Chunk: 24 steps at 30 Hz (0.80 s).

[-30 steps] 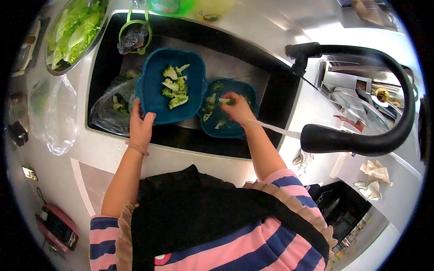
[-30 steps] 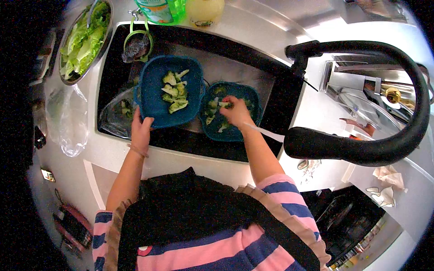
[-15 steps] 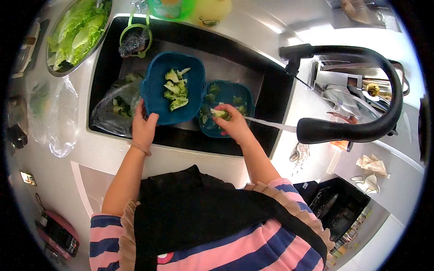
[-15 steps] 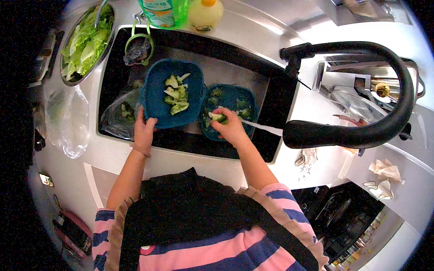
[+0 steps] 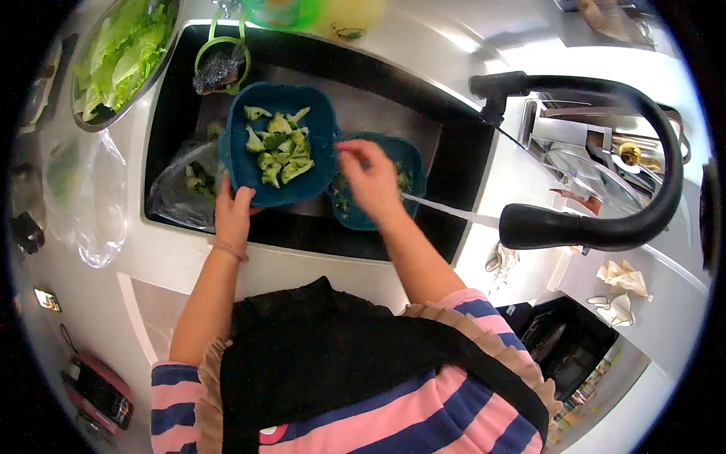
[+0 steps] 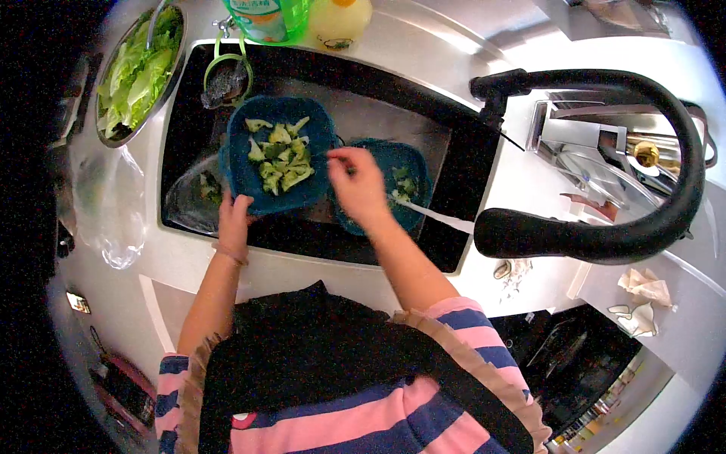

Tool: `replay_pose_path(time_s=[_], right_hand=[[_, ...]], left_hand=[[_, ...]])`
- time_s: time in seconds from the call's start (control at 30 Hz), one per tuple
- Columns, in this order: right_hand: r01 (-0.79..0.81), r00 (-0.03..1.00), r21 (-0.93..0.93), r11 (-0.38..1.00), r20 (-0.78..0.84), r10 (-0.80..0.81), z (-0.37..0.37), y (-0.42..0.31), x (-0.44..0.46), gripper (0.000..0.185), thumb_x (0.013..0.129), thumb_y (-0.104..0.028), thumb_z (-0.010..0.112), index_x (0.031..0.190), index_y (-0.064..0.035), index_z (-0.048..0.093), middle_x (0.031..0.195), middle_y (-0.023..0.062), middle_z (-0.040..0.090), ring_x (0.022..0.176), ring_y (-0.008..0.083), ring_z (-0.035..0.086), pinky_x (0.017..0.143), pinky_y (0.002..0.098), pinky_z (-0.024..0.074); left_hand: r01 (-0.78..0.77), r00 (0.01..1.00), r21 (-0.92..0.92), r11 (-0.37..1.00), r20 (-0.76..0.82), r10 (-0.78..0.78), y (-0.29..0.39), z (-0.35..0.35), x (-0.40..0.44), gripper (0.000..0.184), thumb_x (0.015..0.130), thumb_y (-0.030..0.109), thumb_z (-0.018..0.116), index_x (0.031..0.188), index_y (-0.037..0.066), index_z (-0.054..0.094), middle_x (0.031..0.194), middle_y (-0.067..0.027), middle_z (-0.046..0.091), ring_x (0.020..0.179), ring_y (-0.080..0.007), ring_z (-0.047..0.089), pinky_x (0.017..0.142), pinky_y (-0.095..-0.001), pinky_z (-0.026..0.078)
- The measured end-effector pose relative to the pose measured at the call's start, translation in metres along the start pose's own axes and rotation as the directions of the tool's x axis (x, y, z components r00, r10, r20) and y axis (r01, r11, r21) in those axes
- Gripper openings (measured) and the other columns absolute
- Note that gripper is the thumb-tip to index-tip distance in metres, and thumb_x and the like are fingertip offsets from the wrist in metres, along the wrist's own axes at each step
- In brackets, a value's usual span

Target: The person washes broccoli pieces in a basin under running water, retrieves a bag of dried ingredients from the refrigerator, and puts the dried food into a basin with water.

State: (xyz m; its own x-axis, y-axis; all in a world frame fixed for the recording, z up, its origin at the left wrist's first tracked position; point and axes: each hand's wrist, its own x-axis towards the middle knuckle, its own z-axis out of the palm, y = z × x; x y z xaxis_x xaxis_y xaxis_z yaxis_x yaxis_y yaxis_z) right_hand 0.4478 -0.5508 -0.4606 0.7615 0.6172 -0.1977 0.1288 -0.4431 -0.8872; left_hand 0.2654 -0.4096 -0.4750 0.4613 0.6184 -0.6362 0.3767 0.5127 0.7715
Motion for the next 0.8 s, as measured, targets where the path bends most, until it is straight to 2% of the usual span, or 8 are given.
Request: replay_pose_path(time_s=[0.07,0.13,0.2,0.33,0.4,0.6,0.67,0.8], right_hand=[[-0.074,0.996,-0.18,0.981,-0.06,0.064,-0.024,0.04,0.006,0.017,0.08,-0.013,0.059,0.094,-0.0046,0.063,0.095,0.0123,0.06,0.085,0.0237,0.059,0.074,0.0322,0.0475],[-0.151,0.988,-0.456,0.877,-0.035,0.152,-0.046,0.091,0.012,0.024,0.08,-0.019,0.059,0.1,-0.0059,0.062,0.107,0.0172,0.056,0.099,0.0327,0.055,0.085,0.0408,0.0436],[-0.071,0.997,-0.572,0.817,-0.053,0.05,-0.056,0.145,0.015,0.032,0.081,-0.024,0.059,0.109,-0.0074,0.059,0.114,0.0215,0.052,0.104,0.0362,0.052,0.089,0.0422,0.042],[-0.103,0.989,-0.622,0.777,0.021,0.148,-0.06,0.175,0.014,0.043,0.083,-0.034,0.057,0.117,-0.0083,0.055,0.117,0.0246,0.05,0.106,0.0397,0.051,0.091,0.0427,0.0411],[-0.215,0.883,-0.656,0.724,0.185,0.431,-0.059,0.18,0.013,0.052,0.083,-0.042,0.054,0.12,-0.0065,0.053,0.117,0.0252,0.05,0.106,0.0406,0.05,0.093,0.0429,0.04],[-0.603,0.639,-0.374,0.704,0.303,0.707,-0.047,0.172,-0.011,0.076,0.081,-0.06,0.05,0.136,-0.008,0.034,0.137,0.0198,0.037,0.123,0.0347,0.04,0.097,0.041,0.0353],[-0.873,0.48,0.076,0.481,0.304,0.823,-0.033,0.156,-0.019,0.083,0.081,-0.062,0.048,0.141,-0.0116,0.022,0.142,0.0123,0.03,0.127,0.0319,0.035,0.098,0.0505,0.0314],[-0.886,0.458,0.302,0.351,0.457,0.763,-0.005,0.172,-0.01,0.086,0.081,-0.064,0.046,0.143,-0.017,0.012,0.145,0.0077,0.025,0.128,0.031,0.032,0.097,0.0566,0.0284]], left_hand=[[-0.038,0.999,-0.049,0.998,-0.025,0.037,-0.001,0.001,0.0,0.058,0.079,0.02,0.052,0.13,-0.002,0.035,0.106,-0.0114,0.053,0.089,-0.0173,0.054,0.07,-0.0283,0.05],[-0.044,0.998,-0.015,0.999,-0.05,0.043,-0.003,0.001,0.0,0.059,0.079,0.021,0.052,0.13,-0.002,0.035,0.106,-0.0115,0.053,0.089,-0.0172,0.054,0.07,-0.0284,0.05],[-0.052,0.996,0.024,0.998,-0.075,0.054,-0.003,0.001,-0.001,0.06,0.079,0.021,0.052,0.13,-0.002,0.034,0.106,-0.0116,0.054,0.089,-0.0171,0.054,0.069,-0.0285,0.05],[-0.056,0.996,0.065,0.996,-0.071,0.06,-0.001,0.001,-0.001,0.06,0.078,0.02,0.053,0.131,-0.002,0.034,0.106,-0.0119,0.054,0.088,-0.0172,0.054,0.069,-0.0283,0.05],[-0.05,0.996,0.084,0.995,-0.073,0.056,0.0,0.001,-0.001,0.06,0.078,0.02,0.053,0.131,-0.002,0.034,0.106,-0.0119,0.054,0.087,-0.0169,0.054,0.069,-0.028,0.05],[-0.045,0.995,0.027,0.999,-0.083,0.047,-0.001,0.002,-0.001,0.06,0.078,0.02,0.054,0.13,-0.002,0.036,0.102,-0.0103,0.055,0.083,-0.0154,0.054,0.067,-0.0262,0.049],[-0.014,0.996,0.08,0.997,-0.089,0.021,-0.003,-0.001,0.0,0.059,0.078,0.02,0.054,0.13,-0.002,0.036,0.103,-0.0101,0.055,0.084,-0.0155,0.054,0.066,-0.0259,0.048],[-0.023,0.998,0.098,0.995,-0.063,0.029,-0.005,-0.003,0.003,0.059,0.078,0.019,0.054,0.13,-0.001,0.036,0.106,-0.0099,0.054,0.084,-0.0155,0.054,0.065,-0.0257,0.048]])
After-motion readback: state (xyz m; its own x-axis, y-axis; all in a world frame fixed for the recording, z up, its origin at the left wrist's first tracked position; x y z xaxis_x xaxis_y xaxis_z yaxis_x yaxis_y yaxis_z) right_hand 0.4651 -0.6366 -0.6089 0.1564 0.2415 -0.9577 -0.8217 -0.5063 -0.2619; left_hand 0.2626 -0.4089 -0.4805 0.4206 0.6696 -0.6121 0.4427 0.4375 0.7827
